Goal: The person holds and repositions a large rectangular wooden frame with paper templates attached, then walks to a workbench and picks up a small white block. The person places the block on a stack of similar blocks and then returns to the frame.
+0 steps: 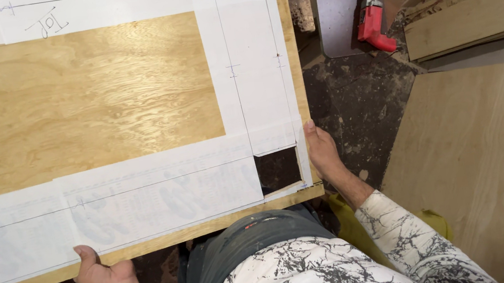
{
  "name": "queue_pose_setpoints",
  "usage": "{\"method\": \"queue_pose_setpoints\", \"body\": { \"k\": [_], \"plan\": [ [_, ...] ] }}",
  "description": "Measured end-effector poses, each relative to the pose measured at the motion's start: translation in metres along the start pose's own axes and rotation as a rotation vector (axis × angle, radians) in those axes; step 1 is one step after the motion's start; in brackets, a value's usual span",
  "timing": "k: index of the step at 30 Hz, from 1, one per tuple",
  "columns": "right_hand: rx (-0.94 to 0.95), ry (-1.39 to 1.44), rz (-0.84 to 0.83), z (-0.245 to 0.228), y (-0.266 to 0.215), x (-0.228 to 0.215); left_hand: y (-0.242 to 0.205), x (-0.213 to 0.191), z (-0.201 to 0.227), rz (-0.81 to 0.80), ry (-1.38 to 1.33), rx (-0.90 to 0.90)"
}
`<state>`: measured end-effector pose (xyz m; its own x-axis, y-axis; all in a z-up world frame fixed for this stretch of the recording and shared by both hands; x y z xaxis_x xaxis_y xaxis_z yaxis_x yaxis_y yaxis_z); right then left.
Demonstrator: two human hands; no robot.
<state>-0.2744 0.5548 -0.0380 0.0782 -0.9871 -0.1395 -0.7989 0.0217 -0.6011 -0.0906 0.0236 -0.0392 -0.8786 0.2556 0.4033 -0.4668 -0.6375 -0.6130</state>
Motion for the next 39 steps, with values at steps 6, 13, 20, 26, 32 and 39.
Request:
{"method": "queue_pose_setpoints", "body": {
  "k": [6,13,20,26,32,39],
  "plan": [
    [-0.016,0.021,-0.029,-0.005,0.004,0.002,-0.005,0.003,0.003,0.020,0.024,-0.004],
    [0.008,-0.003,-0.031,-0.010,0.004,-0.001,-0.016,0.011,0.005,0.095,0.135,-0.010],
    [0.026,-0.075,-0.001,-0.004,0.005,-0.002,-0.017,0.015,0.003,0.159,0.065,-0.017],
    [0.021,-0.091,-0.003,-0.008,0.011,-0.005,-0.017,0.014,0.003,0.157,0.104,-0.013],
    [0.016,-0.137,-0.045,-0.027,0.006,-0.003,-0.017,0.015,-0.002,0.169,0.080,0.005],
    [0.026,-0.819,0.001,-0.117,0.023,-0.003,-0.013,0.020,0.007,0.163,-0.001,0.178]
  ]
}}
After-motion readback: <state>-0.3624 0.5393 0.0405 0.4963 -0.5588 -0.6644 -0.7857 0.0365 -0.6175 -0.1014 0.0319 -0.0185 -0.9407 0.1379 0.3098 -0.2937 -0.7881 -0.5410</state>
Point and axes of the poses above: each hand's wrist, its own y-axis towards the middle knuckle, its own x-axis out of the palm, z = x × y, the point moved 8 cm from there along y, towards the middle knuckle, and after that the axes turned 9 degrees about -z, right-handed, at the moved point
